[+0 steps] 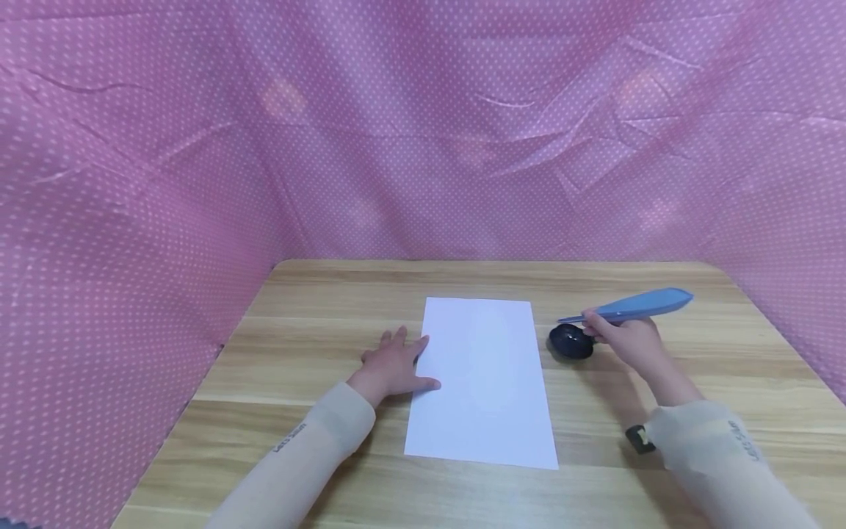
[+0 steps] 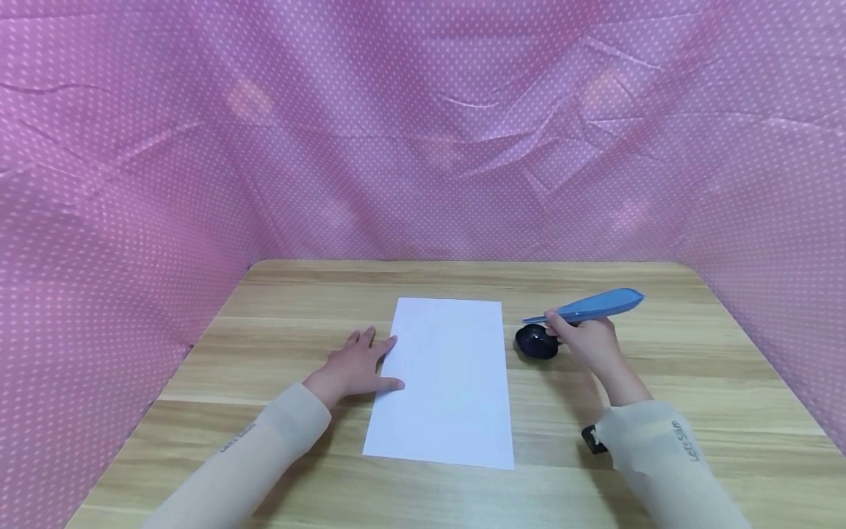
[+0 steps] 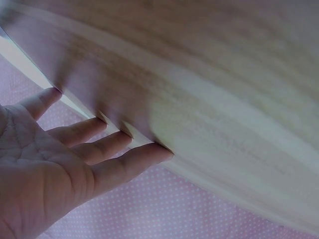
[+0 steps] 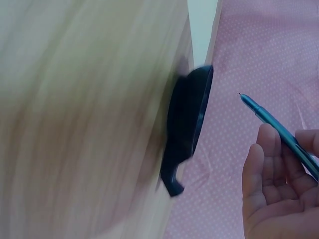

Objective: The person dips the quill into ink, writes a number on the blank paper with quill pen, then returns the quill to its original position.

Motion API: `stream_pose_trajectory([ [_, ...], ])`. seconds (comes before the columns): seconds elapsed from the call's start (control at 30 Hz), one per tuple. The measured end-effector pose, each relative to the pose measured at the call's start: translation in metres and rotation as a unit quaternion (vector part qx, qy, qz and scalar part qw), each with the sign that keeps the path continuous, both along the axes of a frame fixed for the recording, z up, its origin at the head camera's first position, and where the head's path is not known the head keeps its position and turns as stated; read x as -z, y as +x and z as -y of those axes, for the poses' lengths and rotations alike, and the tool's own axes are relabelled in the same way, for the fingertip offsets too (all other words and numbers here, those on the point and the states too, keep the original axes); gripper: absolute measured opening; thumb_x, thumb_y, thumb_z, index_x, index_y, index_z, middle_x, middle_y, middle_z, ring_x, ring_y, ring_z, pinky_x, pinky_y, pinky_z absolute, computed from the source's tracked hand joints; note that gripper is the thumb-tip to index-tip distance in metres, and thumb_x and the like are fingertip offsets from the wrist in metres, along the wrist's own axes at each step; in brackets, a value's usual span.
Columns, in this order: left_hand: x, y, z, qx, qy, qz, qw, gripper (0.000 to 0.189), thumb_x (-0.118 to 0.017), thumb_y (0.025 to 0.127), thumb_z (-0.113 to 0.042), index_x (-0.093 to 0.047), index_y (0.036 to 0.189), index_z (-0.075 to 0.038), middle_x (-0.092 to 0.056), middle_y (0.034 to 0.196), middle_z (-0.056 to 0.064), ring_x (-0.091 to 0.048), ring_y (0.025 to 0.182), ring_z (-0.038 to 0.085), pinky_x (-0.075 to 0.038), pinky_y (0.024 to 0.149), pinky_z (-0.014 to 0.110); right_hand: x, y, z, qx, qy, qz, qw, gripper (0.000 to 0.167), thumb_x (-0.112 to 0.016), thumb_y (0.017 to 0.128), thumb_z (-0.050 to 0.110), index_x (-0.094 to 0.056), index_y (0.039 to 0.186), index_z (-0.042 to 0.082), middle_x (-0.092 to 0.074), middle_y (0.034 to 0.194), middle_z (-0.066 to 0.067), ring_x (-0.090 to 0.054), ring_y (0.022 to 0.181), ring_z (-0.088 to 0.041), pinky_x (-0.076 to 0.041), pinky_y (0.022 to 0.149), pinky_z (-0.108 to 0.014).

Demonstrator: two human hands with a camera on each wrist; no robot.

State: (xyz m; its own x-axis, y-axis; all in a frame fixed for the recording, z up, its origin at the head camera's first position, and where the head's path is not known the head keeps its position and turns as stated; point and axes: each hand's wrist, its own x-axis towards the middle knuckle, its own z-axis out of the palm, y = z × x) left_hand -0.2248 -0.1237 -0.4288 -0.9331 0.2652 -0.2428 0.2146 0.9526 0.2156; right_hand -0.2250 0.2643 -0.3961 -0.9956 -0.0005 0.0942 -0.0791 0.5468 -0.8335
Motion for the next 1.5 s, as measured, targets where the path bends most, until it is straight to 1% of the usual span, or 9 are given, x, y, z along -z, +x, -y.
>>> stream_pose_trajectory([
  [0.27, 0.002, 0.000, -0.001, 0.000, -0.001, -0.004, 1.0000, 0.093, -0.062, 0.072, -0.074, -0.034, 0.149, -0.028, -0.018, 0.155, 0.019, -0.015, 0.138, 0.047, -0.025, 0.091, 0.074, 0.002, -0.010, 0.029, -0.008, -0.005, 0.023, 0.9997, 0.050, -0.057, 0.095, 0.039, -0.061, 0.117, -0.006, -0.071, 0.094, -0.015, -0.068, 0.084, -0.015, -0.053, 0.074, -0.026],
  [0.47, 0.005, -0.001, -0.002, 0.003, -0.003, -0.006, 1.0000, 0.093, -0.060, 0.073, -0.074, -0.032, 0.150, -0.030, -0.017, 0.156, 0.018, -0.015, 0.138, 0.046, -0.026, 0.092, 0.073, 0.005, -0.016, 0.044, -0.018, 0.004, 0.039, 0.9991, 0.047, -0.056, 0.096, 0.038, -0.062, 0.117, -0.004, -0.070, 0.097, -0.016, -0.067, 0.092, -0.027, -0.053, 0.080, -0.035],
  [0.6, 0.005, -0.001, -0.003, 0.003, -0.008, -0.006, 0.9999, 0.093, -0.060, 0.073, -0.074, -0.032, 0.150, -0.030, -0.017, 0.156, 0.017, -0.015, 0.139, 0.046, -0.027, 0.092, 0.072, 0.008, -0.020, 0.052, -0.026, 0.018, 0.023, 0.9992, 0.043, -0.057, 0.096, 0.036, -0.064, 0.114, -0.003, -0.070, 0.096, -0.017, -0.067, 0.091, -0.030, -0.051, 0.083, -0.041],
  [0.77, 0.004, -0.001, -0.002, 0.003, -0.008, -0.007, 0.9999, 0.093, -0.061, 0.073, -0.073, -0.033, 0.150, -0.029, -0.018, 0.155, 0.018, -0.014, 0.139, 0.046, -0.027, 0.092, 0.072, 0.012, -0.025, 0.062, -0.037, 0.034, 0.008, 0.9987, 0.039, -0.057, 0.096, 0.035, -0.067, 0.111, 0.000, -0.072, 0.092, -0.013, -0.067, 0.089, -0.030, -0.050, 0.083, -0.044],
  [0.97, 0.002, 0.000, -0.001, 0.004, -0.006, -0.008, 0.9999, 0.092, -0.062, 0.073, -0.072, -0.034, 0.149, -0.029, -0.018, 0.155, 0.019, -0.014, 0.138, 0.047, -0.027, 0.091, 0.072, 0.016, -0.030, 0.073, -0.044, 0.055, 0.018, 0.9973, 0.037, -0.057, 0.095, 0.036, -0.069, 0.109, 0.004, -0.072, 0.089, -0.006, -0.065, 0.093, -0.027, -0.044, 0.086, -0.045],
  [1.07, 0.002, 0.000, -0.001, 0.004, -0.008, -0.008, 0.9999, 0.092, -0.061, 0.074, -0.072, -0.033, 0.149, -0.029, -0.018, 0.155, 0.018, -0.014, 0.138, 0.046, -0.027, 0.091, 0.072, 0.018, -0.031, 0.077, -0.046, 0.068, 0.019, 0.9965, 0.034, -0.058, 0.095, 0.035, -0.069, 0.107, 0.005, -0.072, 0.086, -0.005, -0.061, 0.084, -0.023, -0.043, 0.080, -0.040],
  [1.23, -0.001, 0.001, -0.001, 0.002, -0.009, -0.005, 0.9999, 0.091, -0.061, 0.074, -0.072, -0.033, 0.150, -0.029, -0.017, 0.155, 0.018, -0.014, 0.139, 0.046, -0.026, 0.092, 0.073, 0.024, -0.034, 0.080, -0.052, 0.087, 0.002, 0.9948, 0.028, -0.060, 0.095, 0.030, -0.071, 0.098, 0.004, -0.071, 0.081, -0.003, -0.054, 0.072, -0.019, -0.041, 0.068, -0.033],
  [1.33, -0.001, 0.001, -0.002, 0.003, -0.011, -0.006, 0.9999, 0.092, -0.061, 0.074, -0.072, -0.033, 0.150, -0.029, -0.017, 0.156, 0.018, -0.013, 0.139, 0.046, -0.026, 0.092, 0.073, 0.026, -0.034, 0.082, -0.058, 0.093, -0.006, 0.9940, 0.025, -0.061, 0.094, 0.027, -0.071, 0.095, 0.005, -0.071, 0.080, -0.004, -0.056, 0.072, -0.019, -0.042, 0.067, -0.032],
  [1.5, -0.002, 0.001, -0.001, 0.004, -0.017, -0.008, 0.9998, 0.092, -0.060, 0.074, -0.073, -0.032, 0.150, -0.029, -0.017, 0.156, 0.018, -0.013, 0.139, 0.046, -0.026, 0.092, 0.073, 0.025, -0.035, 0.083, -0.064, 0.095, -0.002, 0.9934, 0.025, -0.060, 0.095, 0.027, -0.071, 0.096, 0.004, -0.071, 0.080, -0.004, -0.059, 0.074, -0.019, -0.043, 0.066, -0.032],
])
